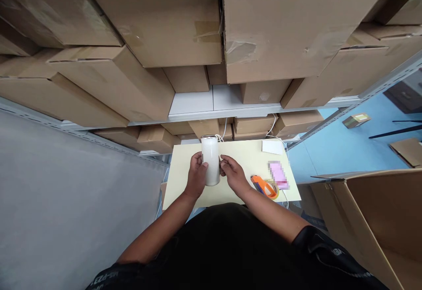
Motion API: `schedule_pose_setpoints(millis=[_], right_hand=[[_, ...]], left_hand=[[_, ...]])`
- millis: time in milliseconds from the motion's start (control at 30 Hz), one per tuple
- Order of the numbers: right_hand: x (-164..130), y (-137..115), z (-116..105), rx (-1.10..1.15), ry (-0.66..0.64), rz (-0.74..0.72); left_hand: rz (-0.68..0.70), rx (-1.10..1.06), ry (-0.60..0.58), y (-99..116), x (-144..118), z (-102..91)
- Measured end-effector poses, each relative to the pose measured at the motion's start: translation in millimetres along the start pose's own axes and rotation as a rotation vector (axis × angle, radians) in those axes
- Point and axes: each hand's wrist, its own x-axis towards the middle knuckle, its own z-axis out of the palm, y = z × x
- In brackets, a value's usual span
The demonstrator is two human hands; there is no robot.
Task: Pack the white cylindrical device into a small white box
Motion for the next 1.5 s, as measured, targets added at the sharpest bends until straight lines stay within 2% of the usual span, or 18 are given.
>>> schedule_pose_setpoints(millis=[133, 300, 433, 533, 633, 767, 967, 1067, 1167, 1300, 1500], right_hand=[[-1.6, 0.1, 4.5, -0.076, -0.051, 0.005], [-3.7, -2.3, 3.4, -0.076, -0.024, -0.036], [-3.6, -3.6, 0.1, -0.043, -0.003, -0.073], [-2.4, -3.1, -0.1, -0.009, 0.032, -0.036], [-1.5, -2.8, 1.5, -0.035, 0.0, -0.003], [-2.2, -4.6, 3.0, -0.089, -0.028, -0.037], [-3.5, -3.6, 0.3, -0.077, -0.028, -0.094], [-2.9, -0.7, -1.1, -0.046, -0.021, -0.113], [-1.7, 0.9, -0.3, -0.028, 0.005, -0.062], [-2.5, 0.1, 3.4, -0.08, -0.067, -0.003], [-7.1, -4.2, 5.6, -0.111, -0.051, -0.035]], left_hand=[[0.001, 0.031, 0.007, -1.7, -2.2, 0.8], [-0.006, 0.157, 0.023, -3.5, -0.8, -2.2], [-0.025, 0.084, -0.032, -1.2, -0.5, -1.7], [-0.023, 0.024, -0.028, 2.2, -1.3, 0.7], [-0.014, -0.001, -0.029, 3.1, -2.5, 2.5], [-0.015, 0.009, -0.064, -0.5, -2.8, 1.8], [-0.01, 0.194, 0.003, -3.8, -0.1, -2.0], [-0.019, 0.144, -0.028, -3.1, -0.3, -2.8], [-0.018, 0.07, -0.027, -3.1, -2.1, -2.2], [0.021, 0.003, 0.0, -3.4, -5.3, -0.3], [0.001, 0.115, 0.015, -4.3, -5.9, -1.9]])
